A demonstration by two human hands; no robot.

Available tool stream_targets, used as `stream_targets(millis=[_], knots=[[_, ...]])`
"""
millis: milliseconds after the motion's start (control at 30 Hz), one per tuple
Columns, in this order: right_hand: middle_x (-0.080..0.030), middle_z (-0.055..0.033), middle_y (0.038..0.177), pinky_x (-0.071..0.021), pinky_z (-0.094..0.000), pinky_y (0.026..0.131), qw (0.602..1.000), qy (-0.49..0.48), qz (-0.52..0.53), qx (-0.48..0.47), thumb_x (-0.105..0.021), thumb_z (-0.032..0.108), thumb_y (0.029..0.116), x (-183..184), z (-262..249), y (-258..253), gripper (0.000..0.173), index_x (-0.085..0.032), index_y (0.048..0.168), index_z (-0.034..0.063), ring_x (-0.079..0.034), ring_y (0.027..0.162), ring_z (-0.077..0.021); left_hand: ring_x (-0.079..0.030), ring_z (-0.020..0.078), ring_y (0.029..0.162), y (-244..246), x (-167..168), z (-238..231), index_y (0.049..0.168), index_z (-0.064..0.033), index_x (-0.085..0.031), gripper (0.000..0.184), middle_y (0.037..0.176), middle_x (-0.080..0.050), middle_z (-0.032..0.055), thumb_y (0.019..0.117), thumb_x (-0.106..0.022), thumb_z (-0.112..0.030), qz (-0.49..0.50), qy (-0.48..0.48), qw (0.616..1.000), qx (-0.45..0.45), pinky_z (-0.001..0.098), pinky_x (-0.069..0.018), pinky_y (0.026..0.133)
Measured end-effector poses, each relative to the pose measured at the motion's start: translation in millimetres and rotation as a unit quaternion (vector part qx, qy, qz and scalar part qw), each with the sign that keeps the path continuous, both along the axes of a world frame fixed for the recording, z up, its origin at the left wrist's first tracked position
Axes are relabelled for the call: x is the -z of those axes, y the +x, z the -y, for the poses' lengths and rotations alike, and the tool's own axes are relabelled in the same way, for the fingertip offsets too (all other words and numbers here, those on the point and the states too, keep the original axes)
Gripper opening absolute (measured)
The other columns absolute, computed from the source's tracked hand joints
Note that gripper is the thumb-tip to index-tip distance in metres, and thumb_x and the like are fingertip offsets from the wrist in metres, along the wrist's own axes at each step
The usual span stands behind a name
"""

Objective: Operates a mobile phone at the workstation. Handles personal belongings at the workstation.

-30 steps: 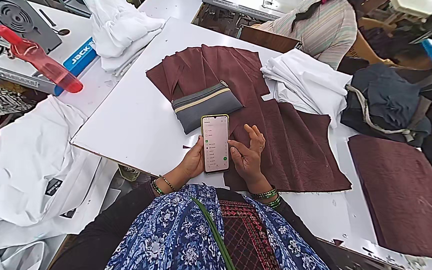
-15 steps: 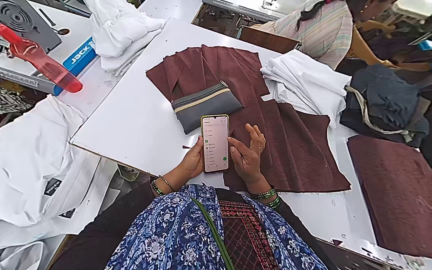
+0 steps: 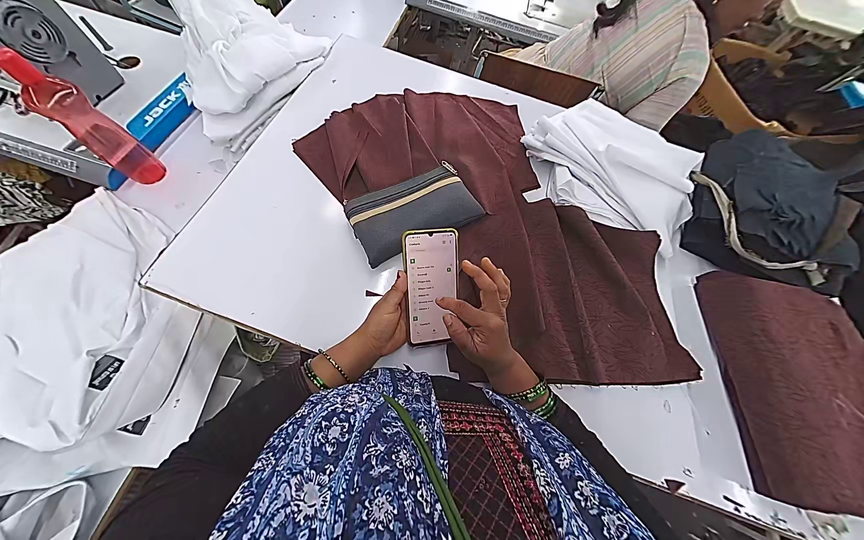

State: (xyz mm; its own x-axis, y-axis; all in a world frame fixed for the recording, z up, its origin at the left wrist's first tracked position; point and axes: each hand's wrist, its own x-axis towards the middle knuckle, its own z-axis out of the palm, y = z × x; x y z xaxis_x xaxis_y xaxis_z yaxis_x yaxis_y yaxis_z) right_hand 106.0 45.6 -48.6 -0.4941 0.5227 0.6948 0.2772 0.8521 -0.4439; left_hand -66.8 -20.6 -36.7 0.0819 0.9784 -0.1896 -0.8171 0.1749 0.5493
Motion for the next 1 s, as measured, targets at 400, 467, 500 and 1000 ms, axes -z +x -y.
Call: stream_targets(millis=[400,467,500,1000], knots=[[-0.055,-0.0029,0.147,-0.0068,-0.0487,0.124,0.999,0.021,0.025,-0.037,-0.041,0.049,0.1066,0.4,0.3,-0.2,0.039,-0.073,0.098,0.0285,-0.028,0.152,-0.0248,-0.07,0.0183,0.113,0.2,-2.0,0.3,0.135,-0.0081,-0.047,0.055,0.118,-0.072,0.0079,0.1115,-0.007,-0.039,0.003,0.001,1.0,-0.002,0.0367,-0.0568,0.1],[-0.055,-0.0033,0.148,-0.0067,-0.0494,0.124,0.998,0.025,0.038,-0.034,-0.04,0.049,0.1065,0.0,1.1,-0.7,0.039,-0.073,0.099,0.0293,-0.028,0.152,-0.0255,-0.07,0.018,0.112,0.4,-2.1,0.5,0.134,-0.0082,-0.047,0.056,0.117,-0.072,0.0077,0.1116,-0.006,-0.039,0.001,0.002,1.0,-0.003,0.0365,-0.0569,0.099],[-0.055,-0.0033,0.148,-0.0065,-0.0499,0.124,0.998,0.028,0.036,-0.033,-0.04,0.049,0.1066,0.2,1.1,-0.8,0.039,-0.073,0.099,0.029,-0.028,0.152,-0.0256,-0.07,0.018,0.112,0.5,-1.8,0.7,0.134,-0.0083,-0.047,0.056,0.117,-0.072,0.0076,0.1115,-0.006,-0.038,0.001,0.002,1.0,-0.002,0.0365,-0.057,0.099],[-0.051,-0.0016,0.15,-0.0064,-0.0474,0.126,1.0,0.011,-0.025,0.003,-0.034,0.052,0.1084,1.0,-1.1,1.4,0.043,-0.07,0.108,0.0285,-0.025,0.154,-0.0196,-0.07,0.0184,0.113,0.7,-3.7,0.6,0.135,-0.0084,-0.047,0.055,0.118,-0.072,0.0074,0.1115,-0.008,-0.04,-0.004,-0.004,1.0,-0.002,0.0376,-0.0567,0.1]])
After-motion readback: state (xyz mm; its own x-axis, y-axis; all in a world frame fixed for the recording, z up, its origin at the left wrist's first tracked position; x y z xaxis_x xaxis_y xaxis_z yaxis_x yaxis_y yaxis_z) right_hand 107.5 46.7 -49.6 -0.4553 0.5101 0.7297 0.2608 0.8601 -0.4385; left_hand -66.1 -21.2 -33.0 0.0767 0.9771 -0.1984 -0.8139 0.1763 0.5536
